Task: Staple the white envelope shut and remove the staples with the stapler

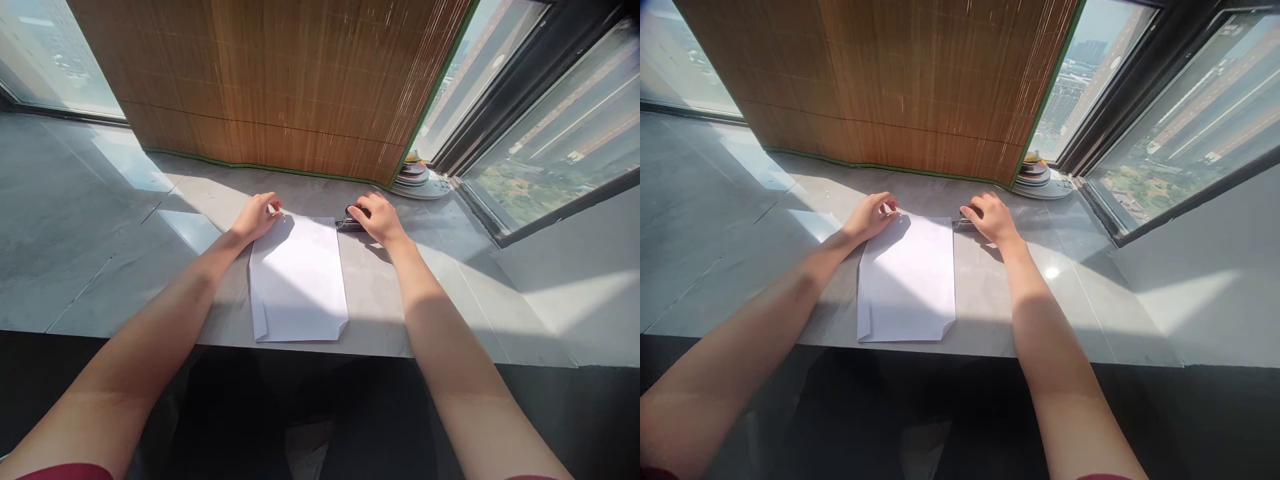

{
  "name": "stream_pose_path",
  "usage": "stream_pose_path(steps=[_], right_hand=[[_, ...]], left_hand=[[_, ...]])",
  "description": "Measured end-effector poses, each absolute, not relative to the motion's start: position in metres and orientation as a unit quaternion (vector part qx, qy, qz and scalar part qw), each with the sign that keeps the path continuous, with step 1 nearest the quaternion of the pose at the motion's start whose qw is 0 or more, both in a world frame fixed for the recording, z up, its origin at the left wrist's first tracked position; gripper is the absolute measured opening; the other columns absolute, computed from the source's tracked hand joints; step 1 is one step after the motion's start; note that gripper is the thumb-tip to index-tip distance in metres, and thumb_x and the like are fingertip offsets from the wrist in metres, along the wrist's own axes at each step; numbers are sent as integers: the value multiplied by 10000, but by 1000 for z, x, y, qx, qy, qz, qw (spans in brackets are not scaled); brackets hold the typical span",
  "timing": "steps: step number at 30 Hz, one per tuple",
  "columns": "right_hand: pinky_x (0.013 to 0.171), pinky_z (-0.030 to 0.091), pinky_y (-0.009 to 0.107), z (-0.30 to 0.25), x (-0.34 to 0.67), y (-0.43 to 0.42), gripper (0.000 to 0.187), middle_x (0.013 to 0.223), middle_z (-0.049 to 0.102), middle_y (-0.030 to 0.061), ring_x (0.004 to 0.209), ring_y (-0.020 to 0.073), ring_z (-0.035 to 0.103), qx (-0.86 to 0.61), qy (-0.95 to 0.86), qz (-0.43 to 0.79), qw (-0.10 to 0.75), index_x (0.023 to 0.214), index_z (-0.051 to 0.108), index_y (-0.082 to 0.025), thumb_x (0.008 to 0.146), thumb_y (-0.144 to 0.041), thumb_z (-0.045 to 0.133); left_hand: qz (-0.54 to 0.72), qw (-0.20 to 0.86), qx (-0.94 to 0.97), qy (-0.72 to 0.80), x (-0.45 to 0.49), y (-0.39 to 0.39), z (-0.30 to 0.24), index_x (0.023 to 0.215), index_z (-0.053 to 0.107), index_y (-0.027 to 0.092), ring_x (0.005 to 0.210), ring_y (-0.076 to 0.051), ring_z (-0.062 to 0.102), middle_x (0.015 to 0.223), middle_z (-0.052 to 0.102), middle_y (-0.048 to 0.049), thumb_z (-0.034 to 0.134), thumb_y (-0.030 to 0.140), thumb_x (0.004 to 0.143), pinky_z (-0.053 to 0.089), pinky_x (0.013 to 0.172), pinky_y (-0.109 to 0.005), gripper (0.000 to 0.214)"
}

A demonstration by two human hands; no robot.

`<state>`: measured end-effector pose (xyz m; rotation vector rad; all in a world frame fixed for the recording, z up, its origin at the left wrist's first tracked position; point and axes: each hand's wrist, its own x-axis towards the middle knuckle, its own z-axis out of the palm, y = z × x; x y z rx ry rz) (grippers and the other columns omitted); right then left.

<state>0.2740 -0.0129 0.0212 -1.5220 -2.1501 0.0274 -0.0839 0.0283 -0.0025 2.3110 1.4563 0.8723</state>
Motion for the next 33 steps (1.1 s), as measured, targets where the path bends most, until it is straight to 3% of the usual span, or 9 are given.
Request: stream_pose_path(steps=[5, 11, 13, 17, 23, 26, 29, 31, 33], right_hand=[[872, 501, 375, 14, 289, -11, 313, 1063, 777, 116, 988, 311, 681, -576, -783, 57, 228, 1101, 738, -213, 912, -460, 779], [898, 509, 463, 24, 260, -13, 383, 1120, 748, 231, 1075, 398, 667, -718, -596, -81, 350, 1193, 701, -155, 1064, -486, 559], [889, 509, 443, 33, 236, -24, 371, 1117, 750, 203, 1063, 374, 671, -692, -613, -59, 377, 1204, 683, -176, 1089, -487, 515], [803, 502, 375, 35, 176, -52, 247, 1021, 764, 110, 944, 299, 692, -597, -705, 76, 376, 1112, 675, -233, 1040, -467, 644], [806, 512, 391, 8, 124, -71, 117, 1023, 752, 88, 977, 309, 687, -531, -768, 148, 326, 1067, 681, -283, 979, -341, 733], [849, 525, 395, 6, 127, -65, 228, 1101, 756, 97, 1056, 313, 685, -502, -785, 177, 318, 1099, 696, -279, 974, -451, 777], [847, 539, 364, 9, 154, -48, 342, 1047, 777, 66, 981, 262, 706, -481, -756, 248, 369, 1083, 737, -258, 1048, -584, 640], [829, 541, 352, 12, 183, -33, 357, 956, 783, 54, 901, 236, 704, -521, -709, 236, 412, 1011, 772, -231, 1080, -498, 546], [830, 540, 353, 12, 213, -21, 217, 901, 790, 56, 832, 224, 688, -574, -689, 184, 401, 941, 805, -202, 968, -334, 635]], left_hand=[[294, 134, 799, 507, -84, 30, -4, 981, 744, 216, 919, -226, 629, 1082, 705, -86, 699, 251, 870, 575, 975, -414, 125], [294, 151, 798, 504, -83, 29, -2, 937, 736, 212, 869, -201, 612, 1044, 680, -73, 700, 242, 887, 564, 961, -389, 69], [294, 157, 796, 506, -84, 29, -2, 938, 736, 211, 855, -198, 611, 1041, 677, -70, 704, 253, 890, 561, 946, -382, 71], [294, 158, 797, 504, -85, 32, -4, 933, 723, 210, 835, -196, 613, 1033, 687, -70, 709, 272, 886, 552, 912, -360, 78], [363, 165, 765, 506, -89, 40, -12, 884, 641, 239, 931, -254, 659, 976, 731, -91, 425, 310, 1025, 542, 940, -406, 268], [376, 174, 756, 508, -91, 43, -15, 889, 630, 242, 912, -253, 672, 987, 745, -90, 409, 366, 1031, 546, 913, -410, 291], [380, 194, 743, 516, -92, 44, -16, 893, 639, 242, 884, -251, 680, 960, 752, -85, 437, 391, 1019, 549, 844, -393, 281], [381, 205, 734, 523, -91, 44, -15, 885, 644, 242, 870, -252, 683, 935, 750, -84, 458, 387, 1012, 546, 804, -382, 267], [376, 203, 736, 525, -91, 44, -15, 871, 651, 241, 884, -258, 687, 947, 747, -91, 461, 369, 1010, 548, 803, -382, 268]])
